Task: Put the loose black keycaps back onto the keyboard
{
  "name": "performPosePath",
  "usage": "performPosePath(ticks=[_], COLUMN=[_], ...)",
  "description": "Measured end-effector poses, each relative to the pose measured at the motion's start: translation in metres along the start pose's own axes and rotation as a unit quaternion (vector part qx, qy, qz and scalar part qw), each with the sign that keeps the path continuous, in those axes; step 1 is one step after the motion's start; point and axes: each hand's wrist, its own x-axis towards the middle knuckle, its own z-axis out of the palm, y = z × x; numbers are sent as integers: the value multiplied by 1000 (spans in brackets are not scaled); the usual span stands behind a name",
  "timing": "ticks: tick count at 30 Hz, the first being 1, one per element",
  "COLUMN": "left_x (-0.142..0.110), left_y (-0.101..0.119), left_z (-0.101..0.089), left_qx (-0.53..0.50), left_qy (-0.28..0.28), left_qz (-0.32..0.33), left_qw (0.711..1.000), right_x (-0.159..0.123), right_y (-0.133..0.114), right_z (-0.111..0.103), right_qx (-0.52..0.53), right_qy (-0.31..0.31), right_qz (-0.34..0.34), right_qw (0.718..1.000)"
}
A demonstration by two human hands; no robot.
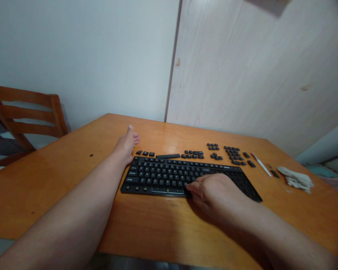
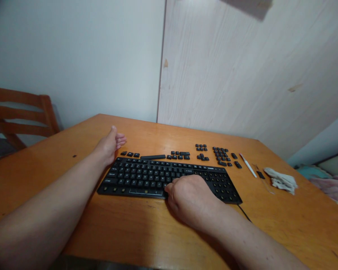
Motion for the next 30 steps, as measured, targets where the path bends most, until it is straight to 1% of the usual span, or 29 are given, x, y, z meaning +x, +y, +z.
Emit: performPosePath(ticks=[4, 11, 16, 23, 26, 30], left_x=[1, 2, 2, 5, 6, 6], left_y=[-1, -1, -1, -2, -2, -3], left_z=[-1, -1, -1, -2, -2, -2], left_qx=[-3, -6, -6, -15, -13, -16], left_qy=[-2, -3, -3, 0, 2, 2], left_qz=[6, 0, -2, -6, -7, -7], left_qw=[1000, 1000, 1000, 1000, 1000, 1000], right_x=[-1, 0, 0, 3, 4, 4], right_y=[3, 5, 7, 5, 12, 27], right_z=[-1, 4, 0, -1, -6, -18], right_qx=[3, 14, 23, 56, 72, 71], right_qy=[5, -8, 1, -15, 3, 39], right_qz=[3, 4, 2, 7, 12, 47], right_qw=[1000, 1000, 1000, 998, 997, 996])
